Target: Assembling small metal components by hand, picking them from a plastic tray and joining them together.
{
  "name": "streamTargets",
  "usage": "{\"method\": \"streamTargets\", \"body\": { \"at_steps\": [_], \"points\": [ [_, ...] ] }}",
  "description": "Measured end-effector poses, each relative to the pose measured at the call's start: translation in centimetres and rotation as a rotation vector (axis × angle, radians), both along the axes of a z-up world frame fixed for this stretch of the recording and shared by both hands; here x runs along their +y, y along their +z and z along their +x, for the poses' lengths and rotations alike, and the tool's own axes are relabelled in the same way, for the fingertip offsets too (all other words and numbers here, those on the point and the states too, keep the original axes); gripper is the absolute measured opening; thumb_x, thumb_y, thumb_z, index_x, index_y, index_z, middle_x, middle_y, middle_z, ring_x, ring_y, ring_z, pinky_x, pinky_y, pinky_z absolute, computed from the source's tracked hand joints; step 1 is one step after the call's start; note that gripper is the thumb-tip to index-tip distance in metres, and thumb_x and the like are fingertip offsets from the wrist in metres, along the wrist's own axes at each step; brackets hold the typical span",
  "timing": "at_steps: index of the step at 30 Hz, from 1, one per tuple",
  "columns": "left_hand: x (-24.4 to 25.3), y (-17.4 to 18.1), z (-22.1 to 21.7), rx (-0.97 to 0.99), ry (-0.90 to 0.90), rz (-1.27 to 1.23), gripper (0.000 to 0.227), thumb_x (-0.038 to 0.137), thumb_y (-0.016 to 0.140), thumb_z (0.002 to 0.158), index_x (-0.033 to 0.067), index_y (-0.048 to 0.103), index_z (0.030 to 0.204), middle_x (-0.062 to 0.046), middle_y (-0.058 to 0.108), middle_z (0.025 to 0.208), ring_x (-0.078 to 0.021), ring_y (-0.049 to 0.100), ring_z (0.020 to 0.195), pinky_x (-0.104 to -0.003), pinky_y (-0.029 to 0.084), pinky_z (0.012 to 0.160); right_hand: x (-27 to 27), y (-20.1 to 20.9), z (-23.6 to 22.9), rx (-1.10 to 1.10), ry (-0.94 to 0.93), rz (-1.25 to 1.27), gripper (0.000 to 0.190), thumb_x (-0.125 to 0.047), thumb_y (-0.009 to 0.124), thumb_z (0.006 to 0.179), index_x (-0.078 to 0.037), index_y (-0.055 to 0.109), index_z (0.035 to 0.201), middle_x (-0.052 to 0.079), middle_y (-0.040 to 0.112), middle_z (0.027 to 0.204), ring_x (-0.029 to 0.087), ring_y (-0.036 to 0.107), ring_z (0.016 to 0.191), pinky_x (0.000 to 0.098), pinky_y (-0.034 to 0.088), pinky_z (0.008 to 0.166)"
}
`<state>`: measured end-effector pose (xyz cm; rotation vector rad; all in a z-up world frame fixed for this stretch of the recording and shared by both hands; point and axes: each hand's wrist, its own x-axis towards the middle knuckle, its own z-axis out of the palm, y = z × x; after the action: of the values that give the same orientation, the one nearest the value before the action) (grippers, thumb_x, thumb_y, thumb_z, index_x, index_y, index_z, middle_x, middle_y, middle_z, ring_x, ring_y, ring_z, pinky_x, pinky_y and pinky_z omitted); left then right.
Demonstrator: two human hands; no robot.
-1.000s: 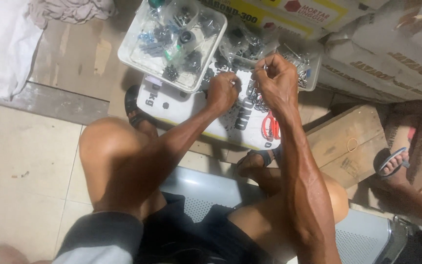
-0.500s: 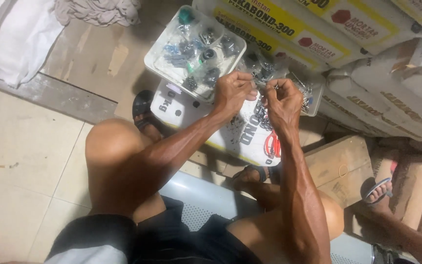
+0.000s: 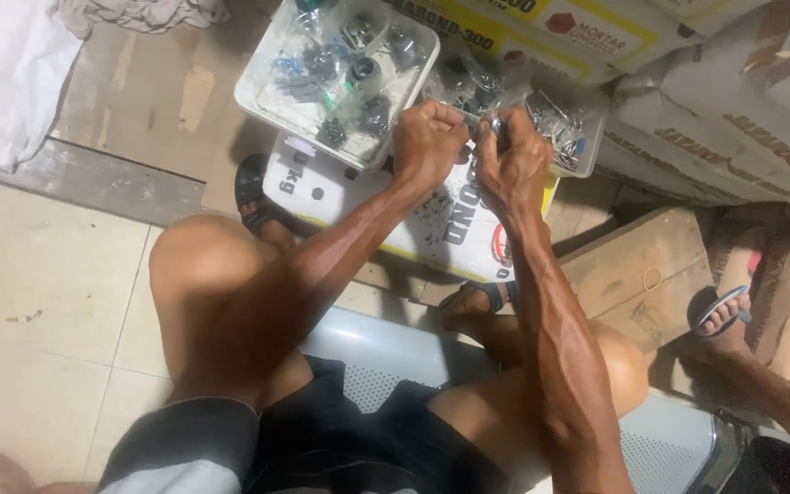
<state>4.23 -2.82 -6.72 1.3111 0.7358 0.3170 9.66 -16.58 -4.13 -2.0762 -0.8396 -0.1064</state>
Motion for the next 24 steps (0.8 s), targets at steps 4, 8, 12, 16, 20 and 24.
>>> {"method": "streamTargets", "body": {
  "at_steps": [4,8,12,16,20,24],
  "points": [
    [-0.8,2.5,-0.5,0.009,-0.001,-0.082,0.013,0.003,0.070,0.078,0.0007,0.073,0.091,-0.012,0.075,0.071,-0.0129,0.071,0.055,-0.026,0.063,0.047,0.0,0.6,-0.1,0.020,-0.021,-0.020,0.010,0.003,0.060,0.098,-0.002,0.069,0.099,0.013,0.069,0.071,0.024,0.065,0.060,0.0373,0.052,0.057],
    [-0.6,1.5,-0.1,-0.020,-0.003,-0.041,0.013,0.003,0.068,0.084,0.0011,0.074,0.096,-0.011,0.076,0.075,-0.0121,0.070,0.060,-0.024,0.062,0.051,0.1,-2.7,1.0,-0.112,0.008,0.000,0.011,0.005,0.063,0.098,0.000,0.071,0.102,0.016,0.071,0.078,0.026,0.066,0.060,0.0348,0.053,0.053],
    [-0.2,2.2,-0.6,-0.036,-0.017,0.005,0.013,0.002,0.066,0.087,0.0001,0.074,0.097,-0.015,0.077,0.079,-0.0137,0.071,0.062,-0.025,0.062,0.054,1.0,-4.0,1.2,-0.177,0.028,0.021,0.011,0.005,0.067,0.096,-0.002,0.073,0.102,0.016,0.072,0.078,0.025,0.066,0.058,0.0335,0.050,0.049],
    [0.3,3.6,-0.7,-0.078,-0.019,-0.058,0.015,0.000,0.064,0.088,-0.0028,0.071,0.100,-0.017,0.075,0.079,-0.0128,0.069,0.062,-0.023,0.062,0.053,1.2,-2.4,0.5,-0.172,0.003,0.031,0.015,0.006,0.066,0.101,0.004,0.073,0.113,0.023,0.073,0.087,0.026,0.066,0.063,0.0372,0.054,0.054],
    [0.6,3.3,0.4,0.161,-0.017,0.020,0.012,0.001,0.067,0.090,0.0045,0.075,0.099,-0.011,0.080,0.092,-0.0197,0.077,0.072,-0.030,0.067,0.058,0.3,-3.2,0.8,-0.132,0.125,-0.055,0.037,-0.024,0.049,0.117,-0.007,0.054,0.150,0.008,0.057,0.091,0.020,0.053,0.083,0.0367,0.054,0.071],
    [0.4,1.6,0.8,0.142,-0.100,0.132,0.010,0.002,0.065,0.092,0.0081,0.073,0.095,-0.009,0.079,0.097,-0.0218,0.078,0.086,-0.032,0.067,0.075,1.4,2.2,-0.8,0.566,0.116,0.073,0.033,-0.033,0.057,0.108,-0.018,0.066,0.137,0.007,0.055,0.124,0.025,0.054,0.116,0.0422,0.063,0.096]
  ]
}}
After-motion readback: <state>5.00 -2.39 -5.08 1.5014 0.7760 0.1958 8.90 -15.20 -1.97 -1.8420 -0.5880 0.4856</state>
